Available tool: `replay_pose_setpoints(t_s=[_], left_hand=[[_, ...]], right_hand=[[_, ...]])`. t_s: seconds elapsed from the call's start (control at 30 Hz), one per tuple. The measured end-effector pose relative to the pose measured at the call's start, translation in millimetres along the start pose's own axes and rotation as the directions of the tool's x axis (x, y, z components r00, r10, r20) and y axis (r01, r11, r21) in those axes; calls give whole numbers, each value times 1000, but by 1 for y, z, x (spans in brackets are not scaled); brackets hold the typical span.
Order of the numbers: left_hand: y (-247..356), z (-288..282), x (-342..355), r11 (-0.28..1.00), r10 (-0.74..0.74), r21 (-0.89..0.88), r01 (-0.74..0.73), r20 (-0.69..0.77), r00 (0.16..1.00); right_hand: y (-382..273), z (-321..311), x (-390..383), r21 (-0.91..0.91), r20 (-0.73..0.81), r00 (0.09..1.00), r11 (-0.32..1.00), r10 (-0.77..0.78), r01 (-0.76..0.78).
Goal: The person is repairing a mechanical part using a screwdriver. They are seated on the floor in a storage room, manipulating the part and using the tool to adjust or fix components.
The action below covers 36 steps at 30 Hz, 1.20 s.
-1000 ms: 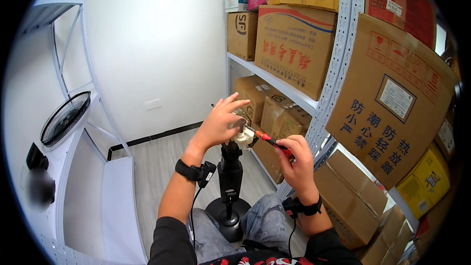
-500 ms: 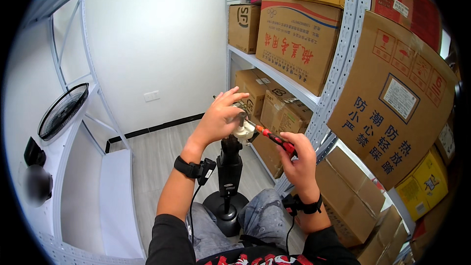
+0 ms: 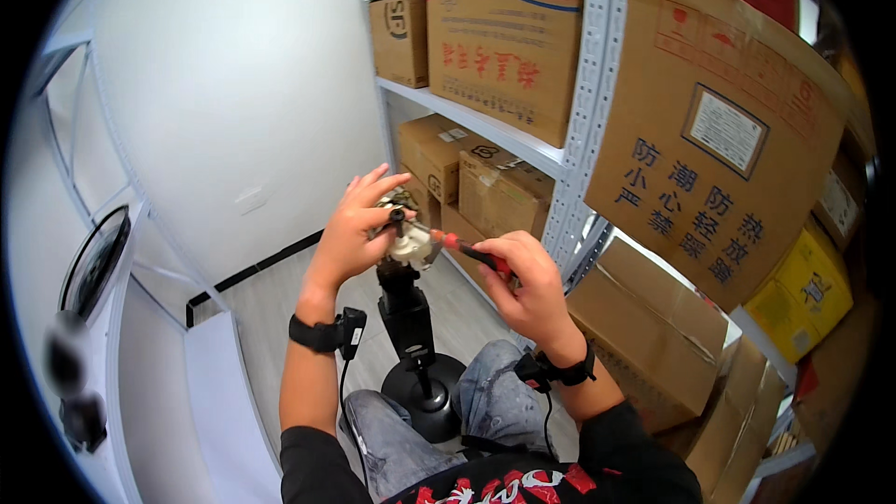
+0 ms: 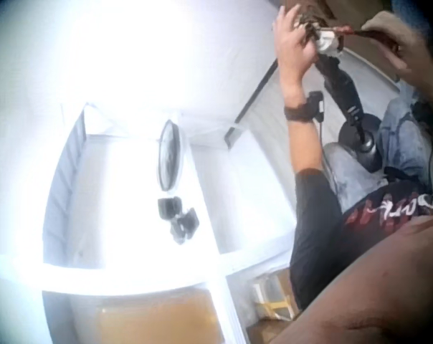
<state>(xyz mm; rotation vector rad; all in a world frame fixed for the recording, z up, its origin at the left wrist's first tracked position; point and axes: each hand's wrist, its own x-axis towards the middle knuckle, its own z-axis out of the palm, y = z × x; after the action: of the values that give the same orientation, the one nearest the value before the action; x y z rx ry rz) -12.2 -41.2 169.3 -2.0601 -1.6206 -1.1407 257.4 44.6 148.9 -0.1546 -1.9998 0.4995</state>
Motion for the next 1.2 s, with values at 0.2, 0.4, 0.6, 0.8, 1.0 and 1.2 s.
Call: replay_pose_setpoints(t_s=[0.2, 0.4, 0.6, 0.8, 1.0, 1.2], left_hand=[[0, 6, 2, 999, 0, -34, -2, -36, 999], [3, 6, 1, 997, -22, -71, 18, -47, 999], [3, 8, 4, 993, -27, -120, 20, -63, 998], [4, 9, 3, 968, -98, -237, 78, -73, 992], [7, 5, 7, 984, -67, -167, 62, -24, 997], [6, 3, 5, 989, -7, -147, 6, -6, 1000]], right_hand=[[-6, 2, 0, 27, 21, 991, 991, 128, -129], [5, 2, -1, -34, -49, 997, 997, -65, 63], [2, 2, 1, -8, -20, 994, 994, -109, 109], [6, 4, -1, -42, -62, 987, 989, -147, 144], [-2, -2, -1, -114, -84, 978, 977, -189, 179], [-3, -3, -11, -109, -104, 990, 990, -97, 86]])
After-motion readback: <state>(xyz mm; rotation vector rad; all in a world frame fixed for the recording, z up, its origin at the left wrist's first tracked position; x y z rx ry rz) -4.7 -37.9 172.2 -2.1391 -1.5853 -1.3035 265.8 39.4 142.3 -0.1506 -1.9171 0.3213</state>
